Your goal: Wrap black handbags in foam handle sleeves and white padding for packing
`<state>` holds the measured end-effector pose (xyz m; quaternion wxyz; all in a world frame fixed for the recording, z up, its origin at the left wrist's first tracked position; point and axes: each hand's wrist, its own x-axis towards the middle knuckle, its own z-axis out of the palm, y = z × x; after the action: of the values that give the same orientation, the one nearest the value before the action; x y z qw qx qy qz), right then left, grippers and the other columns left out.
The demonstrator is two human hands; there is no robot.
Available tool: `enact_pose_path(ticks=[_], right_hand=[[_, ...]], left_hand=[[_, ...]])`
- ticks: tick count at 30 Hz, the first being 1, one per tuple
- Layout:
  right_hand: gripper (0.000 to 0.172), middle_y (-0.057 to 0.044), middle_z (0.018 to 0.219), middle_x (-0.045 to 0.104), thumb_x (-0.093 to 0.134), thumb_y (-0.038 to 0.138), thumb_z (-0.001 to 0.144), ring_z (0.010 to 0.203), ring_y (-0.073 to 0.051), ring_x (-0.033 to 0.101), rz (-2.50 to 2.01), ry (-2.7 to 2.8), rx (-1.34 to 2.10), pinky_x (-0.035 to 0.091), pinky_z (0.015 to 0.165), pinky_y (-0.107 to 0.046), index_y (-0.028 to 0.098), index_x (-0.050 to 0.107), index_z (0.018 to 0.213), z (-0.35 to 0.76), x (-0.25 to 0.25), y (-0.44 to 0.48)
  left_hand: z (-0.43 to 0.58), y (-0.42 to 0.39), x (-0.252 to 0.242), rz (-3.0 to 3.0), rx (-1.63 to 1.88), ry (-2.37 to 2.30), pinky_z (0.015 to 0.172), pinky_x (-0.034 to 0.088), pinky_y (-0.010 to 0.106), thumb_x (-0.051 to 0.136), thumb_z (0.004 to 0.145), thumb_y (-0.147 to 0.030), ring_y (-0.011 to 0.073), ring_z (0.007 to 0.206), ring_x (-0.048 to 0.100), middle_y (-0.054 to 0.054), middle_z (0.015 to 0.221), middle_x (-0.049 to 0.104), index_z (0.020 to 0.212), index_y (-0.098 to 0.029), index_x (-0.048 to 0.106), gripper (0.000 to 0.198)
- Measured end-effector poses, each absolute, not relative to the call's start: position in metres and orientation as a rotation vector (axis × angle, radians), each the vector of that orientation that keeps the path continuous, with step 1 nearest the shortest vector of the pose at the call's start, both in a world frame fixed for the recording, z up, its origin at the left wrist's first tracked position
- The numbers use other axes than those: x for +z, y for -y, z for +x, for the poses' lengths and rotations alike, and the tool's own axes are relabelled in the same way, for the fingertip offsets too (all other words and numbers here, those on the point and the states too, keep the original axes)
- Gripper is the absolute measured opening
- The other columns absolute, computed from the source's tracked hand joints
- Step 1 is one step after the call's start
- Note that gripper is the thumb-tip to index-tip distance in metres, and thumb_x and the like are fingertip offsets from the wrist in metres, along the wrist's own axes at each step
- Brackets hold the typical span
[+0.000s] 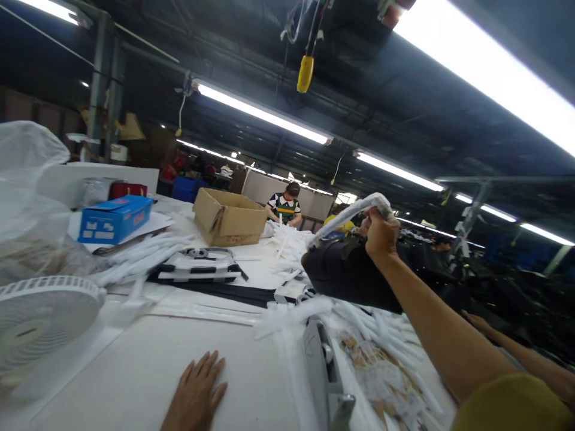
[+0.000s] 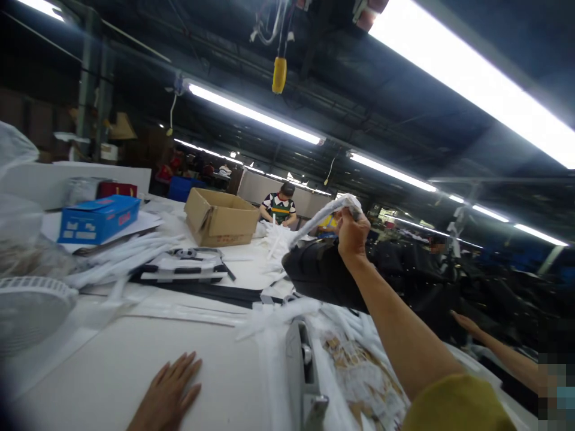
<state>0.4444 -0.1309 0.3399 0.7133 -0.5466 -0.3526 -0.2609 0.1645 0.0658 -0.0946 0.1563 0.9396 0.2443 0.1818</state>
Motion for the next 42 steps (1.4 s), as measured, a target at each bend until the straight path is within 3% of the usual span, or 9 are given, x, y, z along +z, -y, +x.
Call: enact_pose_path(ticks=[5, 10, 13, 19, 22, 27, 30, 36, 42], right_hand=[[0.040, 0.014, 0.042, 0.028, 0.071, 0.053, 0.072, 0.036, -0.005, 0.024, -1.160, 0.788, -0.192, 0.021, 0.037, -0.020, 0.020, 0.049, 0.066, 0.359, 0.283, 0.109], [0.042, 0.009, 0.043, 0.042, 0.071, 0.056, 0.071, 0.041, -0.007, 0.036, -1.491, 0.778, 0.338, 0.030, 0.042, -0.021, 0.019, 0.052, 0.064, 0.268, 0.147, 0.097], [0.036, 0.008, 0.051, 0.046, 0.076, 0.047, 0.069, 0.047, -0.007, 0.039, -1.450, 0.755, 0.593, 0.031, 0.048, -0.022, 0.017, 0.056, 0.069, 0.219, 0.099, 0.091], [0.036, 0.007, 0.058, 0.049, 0.086, 0.036, 0.058, 0.050, -0.006, 0.037, -0.974, 0.505, 0.794, 0.033, 0.053, -0.023, 0.017, 0.060, 0.074, 0.159, 0.095, 0.060], [0.031, 0.006, 0.060, 0.051, 0.085, 0.031, 0.060, 0.059, -0.009, 0.046, -0.853, 0.485, 0.845, 0.041, 0.065, -0.025, 0.017, 0.062, 0.076, 0.147, 0.097, 0.056], [0.037, -0.001, 0.094, 0.064, 0.082, 0.022, 0.064, 0.089, -0.018, 0.059, -1.005, 0.700, 0.907, 0.046, 0.086, -0.034, 0.020, 0.065, 0.097, 0.163, 0.093, 0.088], [0.033, -0.003, 0.101, 0.065, 0.075, 0.025, 0.072, 0.097, -0.021, 0.059, -1.200, 0.844, 0.797, 0.046, 0.089, -0.038, 0.021, 0.064, 0.104, 0.176, 0.089, 0.105], [0.019, -0.008, 0.106, 0.066, 0.059, 0.022, 0.086, 0.101, -0.026, 0.059, -1.588, 1.355, 0.249, 0.044, 0.092, -0.044, 0.020, 0.063, 0.104, 0.177, 0.062, 0.100], [0.026, -0.011, 0.110, 0.065, 0.060, 0.024, 0.085, 0.103, -0.027, 0.058, -1.647, 1.570, 0.166, 0.042, 0.094, -0.044, 0.019, 0.064, 0.110, 0.191, 0.060, 0.120]], left_hand=[[0.145, -0.064, -0.067, 1.776, 0.823, -0.575, 0.115, 0.028, 0.054, 0.055, 0.079, -0.048, 0.0319, 0.131, 0.047, 0.016, 0.138, 0.054, 0.125, -0.014, 0.058, 0.057], [0.110, -0.054, -0.054, 1.458, 0.811, -0.648, 0.103, 0.046, 0.046, 0.038, 0.091, -0.059, 0.0299, 0.133, 0.045, 0.019, 0.148, 0.041, 0.141, -0.014, 0.034, 0.067], [0.094, -0.047, -0.046, 1.368, 0.756, -0.674, 0.095, 0.053, 0.044, 0.039, 0.089, -0.065, 0.0323, 0.131, 0.048, 0.020, 0.149, 0.039, 0.142, -0.015, 0.033, 0.073], [0.100, -0.059, 0.004, 1.395, 0.740, -0.559, 0.105, 0.044, 0.044, 0.055, 0.082, -0.065, 0.0321, 0.133, 0.045, 0.015, 0.146, 0.045, 0.139, -0.018, 0.042, 0.076], [0.101, -0.064, 0.030, 1.462, 0.686, -0.437, 0.108, 0.040, 0.044, 0.068, 0.073, -0.060, 0.0324, 0.122, 0.055, 0.013, 0.129, 0.062, 0.123, -0.015, 0.060, 0.068], [0.073, -0.044, 0.058, 1.472, 0.642, -0.330, 0.104, 0.045, 0.043, 0.041, 0.094, -0.055, 0.0270, 0.118, 0.058, 0.009, 0.124, 0.065, 0.121, -0.018, 0.062, 0.050], [0.057, -0.022, 0.081, 1.601, 0.728, -0.284, 0.106, 0.042, 0.044, 0.033, 0.098, -0.050, 0.0261, 0.120, 0.056, 0.010, 0.126, 0.063, 0.121, -0.018, 0.061, 0.049], [0.063, 0.022, 0.112, 2.098, 0.885, -0.346, 0.113, 0.032, 0.046, 0.066, 0.080, -0.036, 0.0300, 0.134, 0.039, 0.007, 0.144, 0.045, 0.121, -0.026, 0.061, 0.042], [0.075, 0.041, 0.092, 1.812, 0.671, -0.456, 0.096, 0.047, 0.039, 0.052, 0.090, -0.047, 0.0266, 0.104, 0.061, 0.008, 0.108, 0.067, 0.113, -0.019, 0.061, 0.037]])
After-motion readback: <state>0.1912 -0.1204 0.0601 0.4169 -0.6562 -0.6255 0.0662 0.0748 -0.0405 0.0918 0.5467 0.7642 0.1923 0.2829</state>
